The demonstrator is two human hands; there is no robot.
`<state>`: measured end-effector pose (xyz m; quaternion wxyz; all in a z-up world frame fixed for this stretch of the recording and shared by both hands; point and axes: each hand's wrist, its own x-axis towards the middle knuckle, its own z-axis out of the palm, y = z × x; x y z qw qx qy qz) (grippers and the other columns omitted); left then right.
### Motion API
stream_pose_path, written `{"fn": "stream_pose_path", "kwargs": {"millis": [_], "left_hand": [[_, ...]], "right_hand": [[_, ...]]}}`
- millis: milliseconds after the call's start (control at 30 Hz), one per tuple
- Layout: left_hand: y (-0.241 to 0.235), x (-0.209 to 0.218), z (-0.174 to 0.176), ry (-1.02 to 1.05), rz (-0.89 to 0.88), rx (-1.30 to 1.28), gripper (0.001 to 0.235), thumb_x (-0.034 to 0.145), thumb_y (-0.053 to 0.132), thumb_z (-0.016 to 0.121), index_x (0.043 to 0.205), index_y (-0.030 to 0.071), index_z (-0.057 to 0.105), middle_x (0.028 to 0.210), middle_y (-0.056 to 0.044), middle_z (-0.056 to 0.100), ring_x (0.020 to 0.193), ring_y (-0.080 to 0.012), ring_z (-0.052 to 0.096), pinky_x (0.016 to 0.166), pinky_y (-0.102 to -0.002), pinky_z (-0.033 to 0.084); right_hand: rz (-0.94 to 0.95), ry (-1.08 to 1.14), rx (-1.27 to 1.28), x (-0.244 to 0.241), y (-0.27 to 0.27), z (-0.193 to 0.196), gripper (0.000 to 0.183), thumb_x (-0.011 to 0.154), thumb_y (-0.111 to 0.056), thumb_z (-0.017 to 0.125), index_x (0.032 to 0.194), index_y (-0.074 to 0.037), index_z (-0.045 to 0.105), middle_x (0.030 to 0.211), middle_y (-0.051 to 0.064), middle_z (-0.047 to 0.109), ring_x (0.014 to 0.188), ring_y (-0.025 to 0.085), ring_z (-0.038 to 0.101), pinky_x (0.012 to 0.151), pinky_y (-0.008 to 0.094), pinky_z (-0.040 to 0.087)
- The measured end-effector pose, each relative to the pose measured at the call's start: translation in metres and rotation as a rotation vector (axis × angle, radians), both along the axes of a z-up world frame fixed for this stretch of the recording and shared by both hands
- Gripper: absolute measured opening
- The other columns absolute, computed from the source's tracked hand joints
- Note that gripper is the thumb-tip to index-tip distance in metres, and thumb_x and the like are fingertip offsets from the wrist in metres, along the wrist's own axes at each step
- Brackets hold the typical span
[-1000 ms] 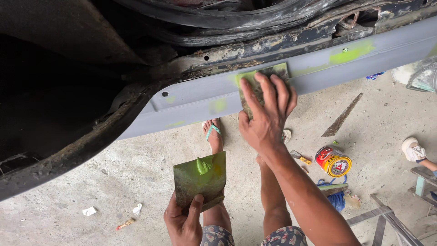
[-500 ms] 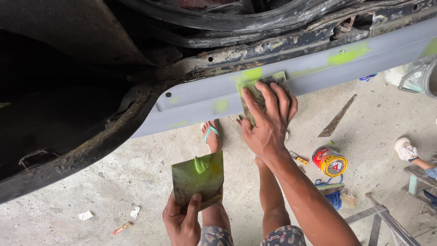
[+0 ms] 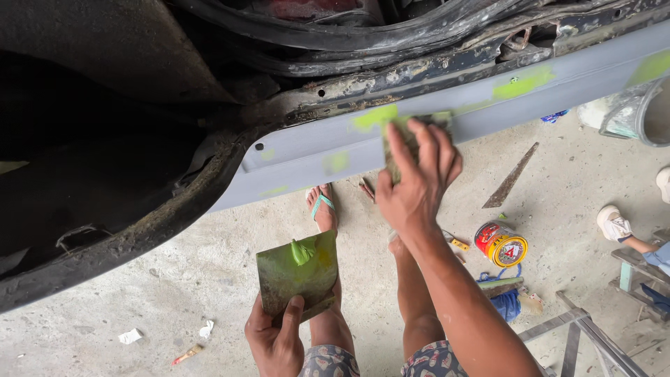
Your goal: The person applies a green body filler to the front bumper of a car using a putty knife. They spread the filler across the surface and smooth it out, occasionally scraping more filler onto the knife from a separate piece.
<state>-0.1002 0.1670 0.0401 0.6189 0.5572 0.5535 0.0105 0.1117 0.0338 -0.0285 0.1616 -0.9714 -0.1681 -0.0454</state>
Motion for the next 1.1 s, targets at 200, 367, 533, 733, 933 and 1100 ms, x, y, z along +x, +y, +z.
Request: {"fn": "stream_pose_path", "kwargs": {"millis": [200,367,533,733,933,1100], "left_hand": [[0.001,-0.006,-0.003,-0.021,0.006,-0.008,0.013,0.081,0.007,0.068,0.088,-0.003,0.069,0.073,-0.008,0.069,0.074,-0.0159,0.06,0.066,-0.03,0.053],[0.006,-0.01,-0.003,-0.013,0.029,-0.016,0.01,0.081,0.005,0.068,0.087,-0.003,0.068,0.074,-0.008,0.069,0.075,-0.0146,0.059,0.067,-0.029,0.051],[0.013,-0.016,-0.002,-0.004,0.049,0.05,0.019,0.079,0.007,0.069,0.094,-0.005,0.069,0.075,-0.01,0.071,0.076,-0.0157,0.062,0.067,-0.031,0.055],[0.018,-0.015,-0.001,0.012,0.078,0.014,0.015,0.08,0.005,0.068,0.091,-0.005,0.068,0.075,-0.01,0.07,0.075,-0.0154,0.06,0.066,-0.031,0.053],[0.019,-0.01,0.007,0.007,0.026,0.001,0.008,0.081,0.005,0.067,0.084,-0.003,0.066,0.068,-0.007,0.067,0.068,-0.0152,0.058,0.06,-0.03,0.05],[0.016,-0.014,0.003,-0.008,0.056,0.017,0.015,0.08,0.008,0.068,0.09,-0.004,0.068,0.073,-0.011,0.07,0.075,-0.0182,0.063,0.066,-0.033,0.055]], "right_hand": [[-0.148,0.02,-0.09,0.002,0.027,-0.006,0.078,0.059,-0.014,0.067,0.136,-0.021,0.059,0.137,0.006,0.053,0.126,0.031,0.044,0.099,0.053,0.031],[-0.137,0.093,-0.108,-0.023,0.052,-0.005,0.081,0.059,-0.018,0.071,0.138,-0.023,0.057,0.138,0.003,0.051,0.127,0.03,0.042,0.098,0.051,0.032],[-0.015,0.134,-0.063,-0.03,0.052,0.012,0.07,0.056,-0.012,0.067,0.125,-0.022,0.067,0.135,0.003,0.055,0.124,0.029,0.044,0.101,0.051,0.03],[0.07,0.056,0.003,-0.007,0.032,0.01,0.071,0.059,-0.011,0.062,0.13,-0.019,0.062,0.14,0.008,0.052,0.129,0.035,0.043,0.106,0.058,0.028],[0.152,0.027,-0.065,-0.017,0.016,-0.013,0.074,0.06,-0.009,0.063,0.133,-0.023,0.062,0.139,0.006,0.054,0.128,0.033,0.046,0.107,0.06,0.031],[0.103,0.038,-0.003,-0.006,0.011,0.008,0.072,0.059,-0.007,0.065,0.13,-0.018,0.064,0.134,0.007,0.055,0.126,0.032,0.045,0.103,0.054,0.031]]}}
